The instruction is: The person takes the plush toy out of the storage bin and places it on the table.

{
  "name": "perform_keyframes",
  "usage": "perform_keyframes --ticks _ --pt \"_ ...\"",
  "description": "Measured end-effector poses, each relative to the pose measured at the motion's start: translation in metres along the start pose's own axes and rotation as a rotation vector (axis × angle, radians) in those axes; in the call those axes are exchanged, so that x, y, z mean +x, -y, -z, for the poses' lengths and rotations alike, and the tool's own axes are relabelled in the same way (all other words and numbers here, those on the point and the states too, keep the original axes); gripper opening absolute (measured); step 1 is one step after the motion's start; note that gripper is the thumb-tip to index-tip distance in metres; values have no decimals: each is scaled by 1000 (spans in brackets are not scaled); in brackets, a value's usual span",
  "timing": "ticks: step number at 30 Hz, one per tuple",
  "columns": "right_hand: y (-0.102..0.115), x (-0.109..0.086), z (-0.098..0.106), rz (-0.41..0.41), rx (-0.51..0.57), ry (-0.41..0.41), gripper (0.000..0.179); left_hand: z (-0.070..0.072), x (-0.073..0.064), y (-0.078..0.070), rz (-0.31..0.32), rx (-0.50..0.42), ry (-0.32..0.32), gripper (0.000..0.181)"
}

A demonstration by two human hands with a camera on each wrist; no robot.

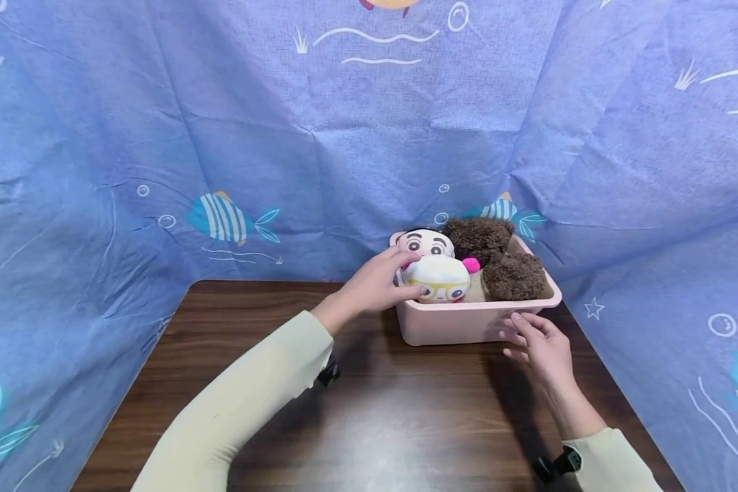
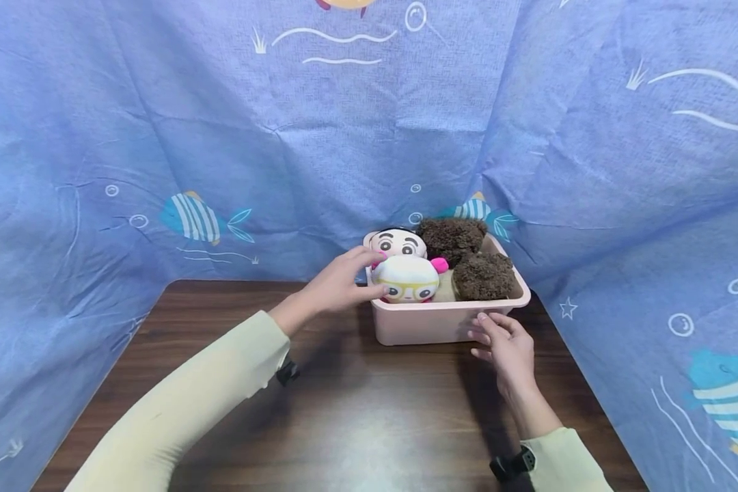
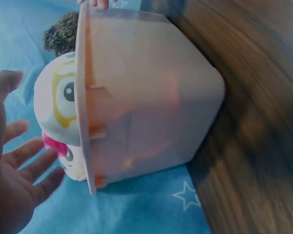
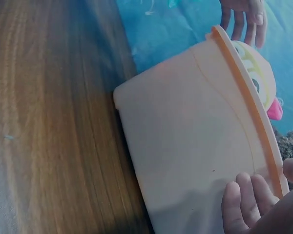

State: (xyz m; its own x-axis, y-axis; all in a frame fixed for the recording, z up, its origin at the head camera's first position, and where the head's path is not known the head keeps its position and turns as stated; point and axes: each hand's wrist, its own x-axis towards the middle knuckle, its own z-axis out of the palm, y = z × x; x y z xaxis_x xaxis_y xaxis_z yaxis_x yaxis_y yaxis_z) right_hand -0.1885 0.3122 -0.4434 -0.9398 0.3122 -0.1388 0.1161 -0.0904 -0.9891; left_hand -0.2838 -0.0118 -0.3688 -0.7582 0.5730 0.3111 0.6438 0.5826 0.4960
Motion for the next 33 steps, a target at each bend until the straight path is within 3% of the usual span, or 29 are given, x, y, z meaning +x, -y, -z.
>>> perform_keyframes --ticks 5,11,16,26,33 --pt "1 7 -2 -62 97 -18 32 -2 20 -3 34 19 52 65" --pt "3 13 -1 -62 232 -49 19 -7 33 -3 52 16 52 66" --pt "4 16 4 -61 340 -27 3 -15 46 -3 73 -17 54 69" --pt "6 22 0 -125 369 -43 14 -25 60 -3 83 -23 83 69" --pt "8 24 -2 -127 372 -78 14 -28 58 -2 62 -29 34 62"
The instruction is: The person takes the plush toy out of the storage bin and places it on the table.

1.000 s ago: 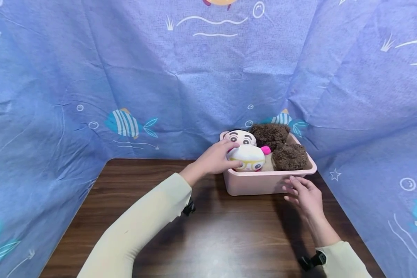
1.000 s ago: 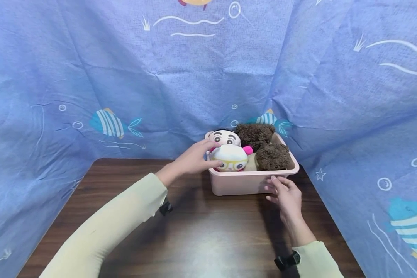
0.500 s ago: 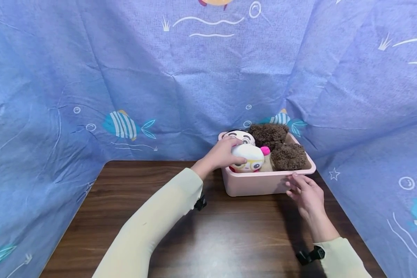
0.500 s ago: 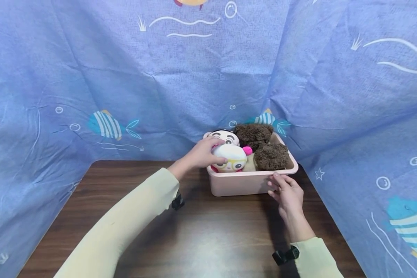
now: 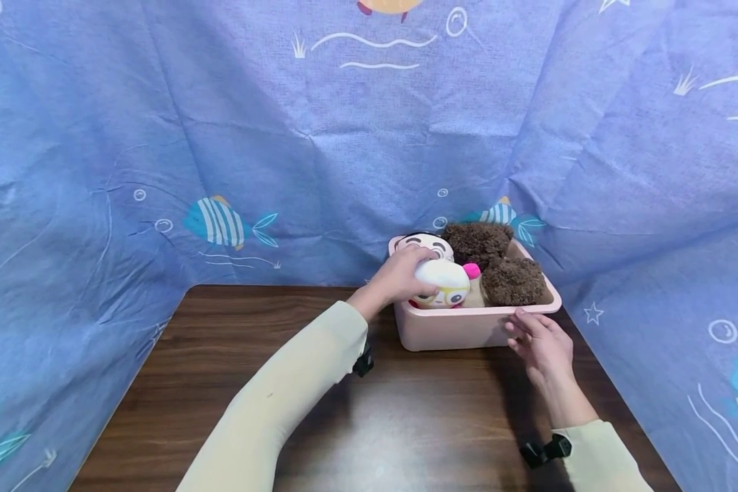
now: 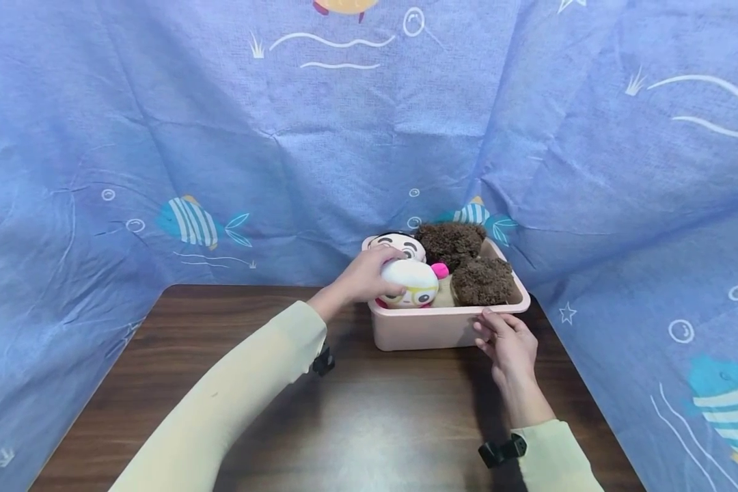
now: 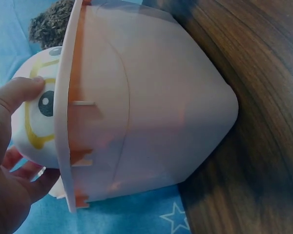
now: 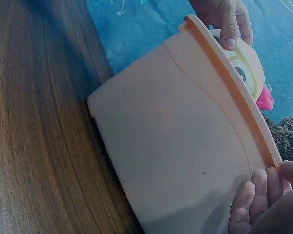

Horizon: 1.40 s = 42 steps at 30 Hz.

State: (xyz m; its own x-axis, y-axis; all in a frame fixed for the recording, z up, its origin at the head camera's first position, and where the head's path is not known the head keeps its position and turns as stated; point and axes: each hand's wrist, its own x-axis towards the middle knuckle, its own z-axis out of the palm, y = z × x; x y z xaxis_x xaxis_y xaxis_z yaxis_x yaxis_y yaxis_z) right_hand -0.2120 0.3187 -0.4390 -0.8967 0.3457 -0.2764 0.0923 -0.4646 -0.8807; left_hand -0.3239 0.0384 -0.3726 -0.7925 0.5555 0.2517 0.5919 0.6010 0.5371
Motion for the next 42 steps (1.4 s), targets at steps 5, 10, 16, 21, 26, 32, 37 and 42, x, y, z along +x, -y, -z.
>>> perform_keyframes --ticks 5,10,16,21,26,32,37,42 --pt "-1 1 1 21 -16 -14 14 1 1 0 -33 48 -42 57" --pt "1 3 -1 25 -33 -30 14 10 4 -5 -51 55 -84 55" --pt "4 3 -2 10 -37 -28 14 28 5 -15 -37 -7 -98 57" --pt "5 2 -3 8 -34 -17 15 42 3 -26 -51 -5 -98 56" --pt "4 1 -2 13 -38 -22 14 58 0 -36 -46 -12 -116 59" --pt "3 2 -1 7 -35 -17 13 91 -8 -41 -12 -90 -217 57" --pt "3 1 -1 5 -20 -6 14 134 -20 -41 0 -90 -312 55" --pt "4 1 -1 -1 -6 -13 14 175 -38 -30 18 -43 -375 54"
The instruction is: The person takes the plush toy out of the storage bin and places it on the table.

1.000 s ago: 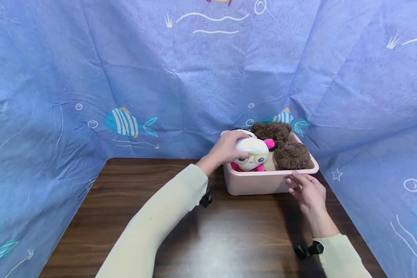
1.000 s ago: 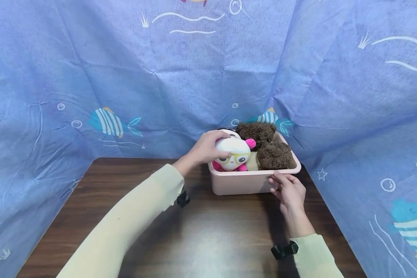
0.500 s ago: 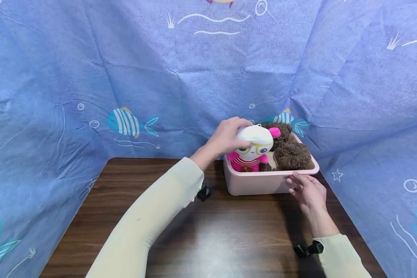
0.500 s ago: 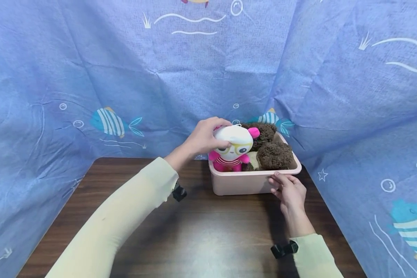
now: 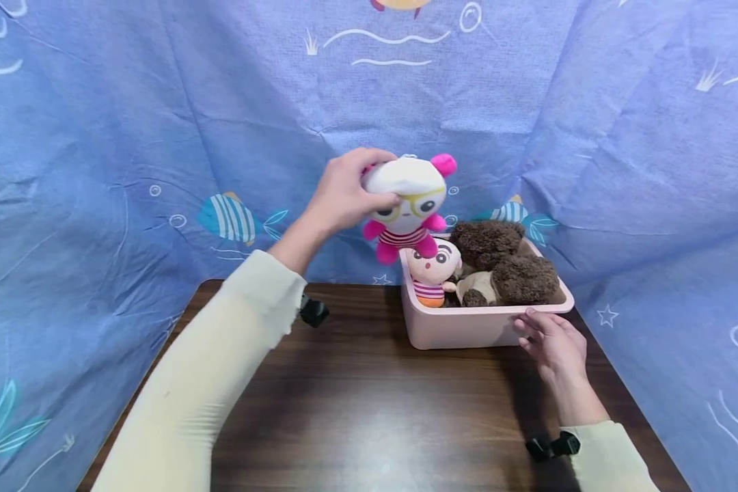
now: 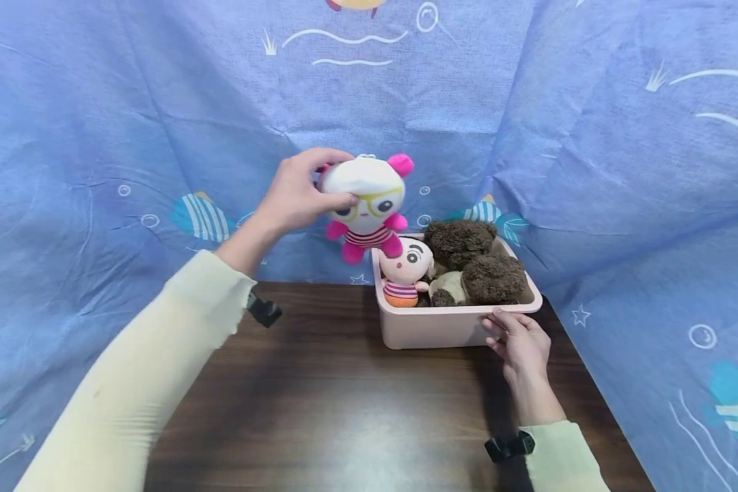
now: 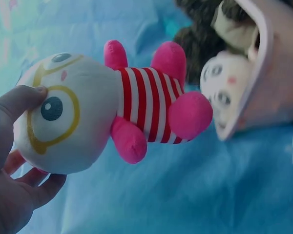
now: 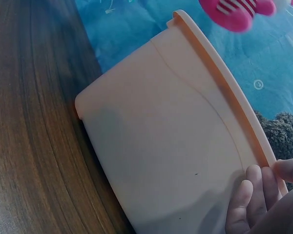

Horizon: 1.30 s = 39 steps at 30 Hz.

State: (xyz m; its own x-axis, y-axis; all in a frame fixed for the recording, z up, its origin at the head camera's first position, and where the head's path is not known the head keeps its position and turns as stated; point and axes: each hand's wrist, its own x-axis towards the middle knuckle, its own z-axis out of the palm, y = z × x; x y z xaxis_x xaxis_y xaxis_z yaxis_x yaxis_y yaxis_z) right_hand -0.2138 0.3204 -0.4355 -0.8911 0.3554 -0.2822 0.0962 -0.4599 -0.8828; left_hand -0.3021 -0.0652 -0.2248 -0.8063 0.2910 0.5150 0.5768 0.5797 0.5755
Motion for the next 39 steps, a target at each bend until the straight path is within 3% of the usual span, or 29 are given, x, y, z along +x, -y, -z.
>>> perform_keyframes --ticks 5,10,18,23,30,39 --pt "2 1 0 -6 18 5 17 34 -12 29 79 10 -12 54" --pt "1 1 0 3 35 27 16 57 -32 77 201 20 22 54" --pt "4 1 0 4 38 26 15 74 -69 164 362 4 77 58" --pt "4 0 1 -15 5 30 14 79 -92 204 430 8 105 58" --pt "3 -1 2 0 -1 38 15 83 -106 241 475 70 229 59" --pt "1 2 4 6 -4 40 14 83 -115 264 516 107 247 63"
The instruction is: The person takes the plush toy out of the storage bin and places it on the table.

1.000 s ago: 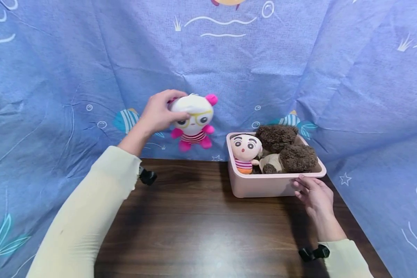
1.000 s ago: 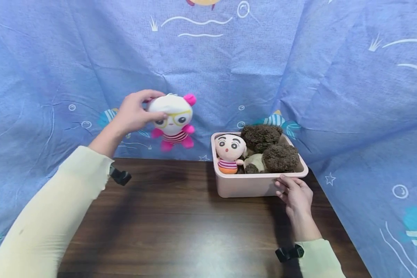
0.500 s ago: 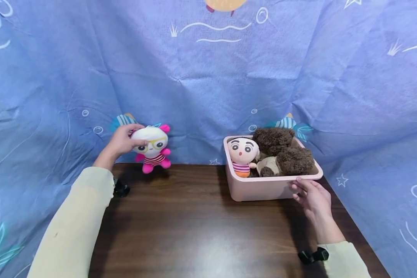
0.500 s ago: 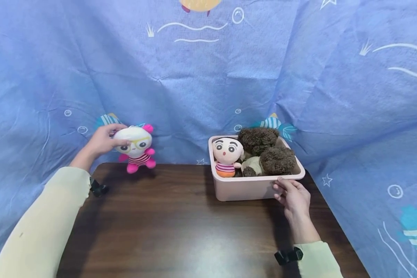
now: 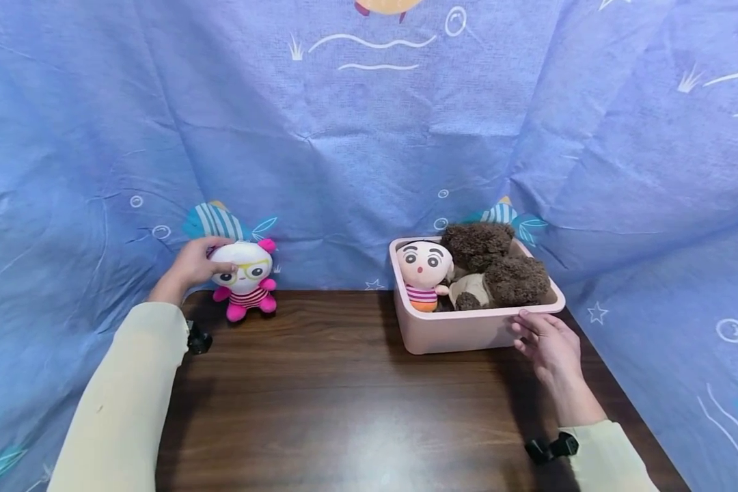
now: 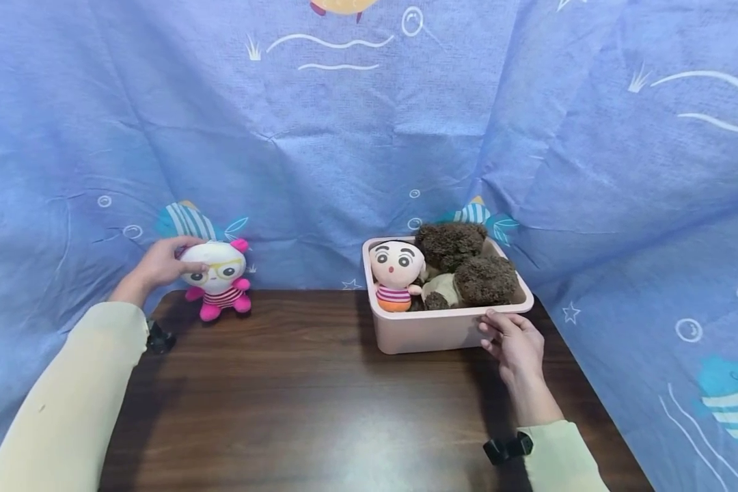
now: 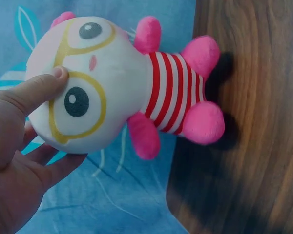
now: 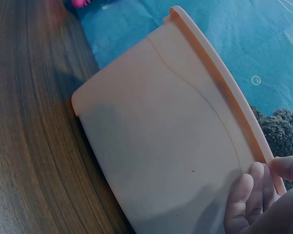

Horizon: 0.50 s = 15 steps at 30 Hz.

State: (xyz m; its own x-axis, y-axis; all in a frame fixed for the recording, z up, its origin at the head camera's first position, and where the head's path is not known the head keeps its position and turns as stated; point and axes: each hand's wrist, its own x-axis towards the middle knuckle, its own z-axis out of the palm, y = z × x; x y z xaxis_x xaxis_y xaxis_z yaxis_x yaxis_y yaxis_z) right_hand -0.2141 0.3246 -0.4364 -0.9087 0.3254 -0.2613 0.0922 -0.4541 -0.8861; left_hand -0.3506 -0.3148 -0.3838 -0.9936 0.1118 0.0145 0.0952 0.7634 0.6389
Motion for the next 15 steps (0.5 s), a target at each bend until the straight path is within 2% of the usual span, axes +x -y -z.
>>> perform_keyframes --ticks 7,15 --pt "-3 1 0 5 -12 9 14 -3 6 12 13 15 29 63" --pt "-2 0 0 17 -8 12 15 0 12 12 11 39 57 68"
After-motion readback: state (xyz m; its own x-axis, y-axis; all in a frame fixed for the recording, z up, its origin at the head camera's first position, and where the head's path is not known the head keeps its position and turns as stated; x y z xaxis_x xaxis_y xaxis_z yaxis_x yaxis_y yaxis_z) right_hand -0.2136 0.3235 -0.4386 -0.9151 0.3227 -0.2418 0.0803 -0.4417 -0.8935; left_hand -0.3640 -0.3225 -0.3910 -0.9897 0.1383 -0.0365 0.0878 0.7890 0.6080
